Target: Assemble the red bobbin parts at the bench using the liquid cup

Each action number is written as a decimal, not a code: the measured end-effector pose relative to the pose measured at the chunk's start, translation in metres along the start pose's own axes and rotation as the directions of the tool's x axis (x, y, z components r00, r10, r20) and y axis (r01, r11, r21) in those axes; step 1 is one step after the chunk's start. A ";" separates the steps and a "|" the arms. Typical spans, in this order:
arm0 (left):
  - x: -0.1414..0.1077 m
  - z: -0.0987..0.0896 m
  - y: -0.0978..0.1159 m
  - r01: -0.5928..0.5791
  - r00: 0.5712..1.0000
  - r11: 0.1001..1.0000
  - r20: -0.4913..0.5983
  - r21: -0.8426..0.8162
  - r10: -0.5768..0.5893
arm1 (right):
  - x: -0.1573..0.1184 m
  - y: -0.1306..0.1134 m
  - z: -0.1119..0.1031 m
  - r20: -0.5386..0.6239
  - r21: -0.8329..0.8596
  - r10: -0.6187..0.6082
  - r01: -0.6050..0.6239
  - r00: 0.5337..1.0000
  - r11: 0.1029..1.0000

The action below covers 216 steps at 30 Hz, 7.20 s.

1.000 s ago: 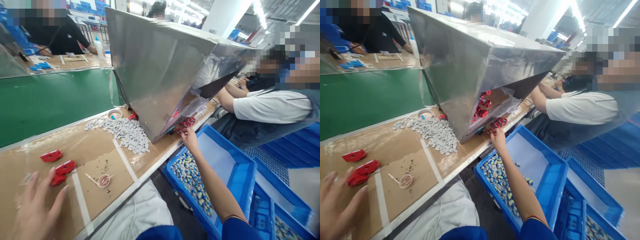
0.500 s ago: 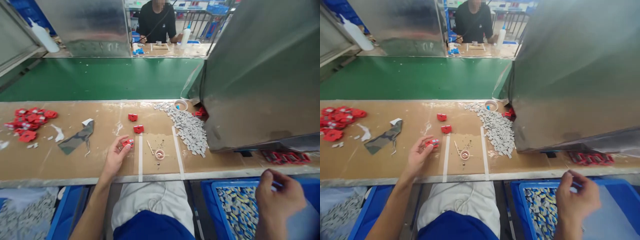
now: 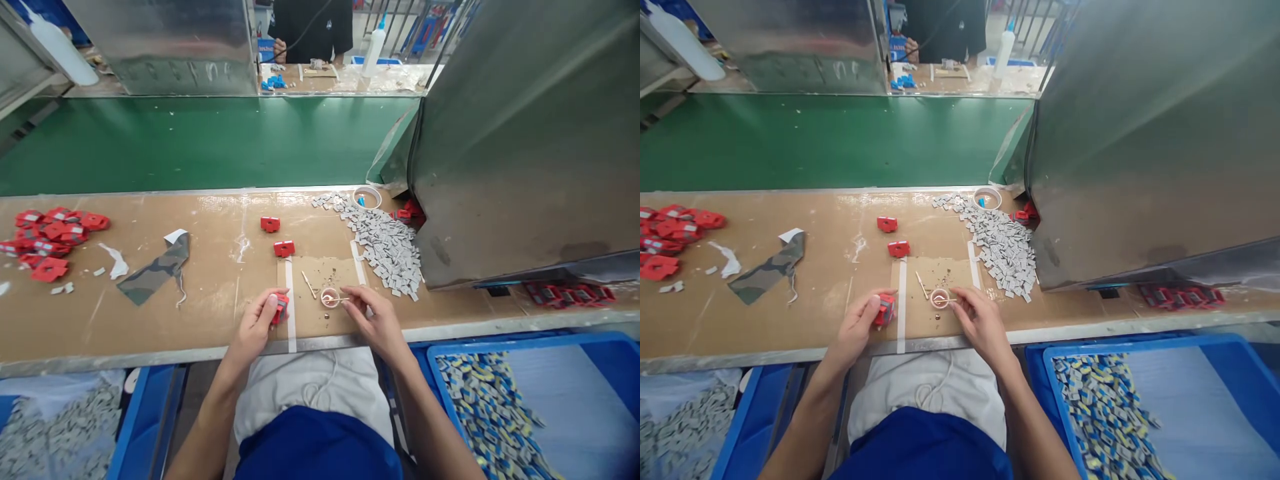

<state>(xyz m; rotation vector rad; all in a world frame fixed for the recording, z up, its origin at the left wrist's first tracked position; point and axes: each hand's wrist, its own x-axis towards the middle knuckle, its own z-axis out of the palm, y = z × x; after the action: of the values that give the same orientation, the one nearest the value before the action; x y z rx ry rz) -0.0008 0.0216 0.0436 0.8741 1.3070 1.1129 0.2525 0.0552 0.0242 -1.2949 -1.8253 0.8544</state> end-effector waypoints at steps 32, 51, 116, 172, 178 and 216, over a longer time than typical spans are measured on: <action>-0.010 0.026 -0.039 0.021 0.993 0.999 0.119 0.023 -0.024 | -0.021 -0.034 0.017 -0.251 0.398 0.032 0.073 0.967 0.914; -0.013 0.029 -0.042 -0.281 0.958 0.908 0.157 0.311 0.242 | -0.024 -0.047 0.024 -0.216 0.195 -0.093 0.136 0.972 0.971; -0.013 0.020 -0.049 -0.143 0.968 0.984 0.223 0.109 0.116 | -0.026 0.020 -0.047 0.006 -0.062 -0.009 0.009 1.000 0.998; -0.014 0.015 -0.049 -0.518 0.831 0.822 0.367 0.235 0.418 | -0.038 -0.060 0.018 0.263 -0.107 0.013 0.016 0.965 0.994; -0.011 0.015 -0.044 -0.577 0.788 0.776 0.425 0.256 0.446 | -0.041 -0.049 0.018 0.254 0.134 0.085 -0.122 0.964 0.983; -0.040 0.025 -0.024 -0.325 0.925 0.941 0.238 0.096 0.296 | -0.047 -0.053 0.016 0.205 0.217 -0.048 0.002 0.978 0.976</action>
<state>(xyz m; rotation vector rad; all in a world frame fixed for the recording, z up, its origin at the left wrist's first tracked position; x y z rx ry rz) 0.0296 -0.0204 0.0342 1.3033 1.0896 1.1417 0.2245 -0.0061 0.0521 -1.0760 -1.8441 1.1775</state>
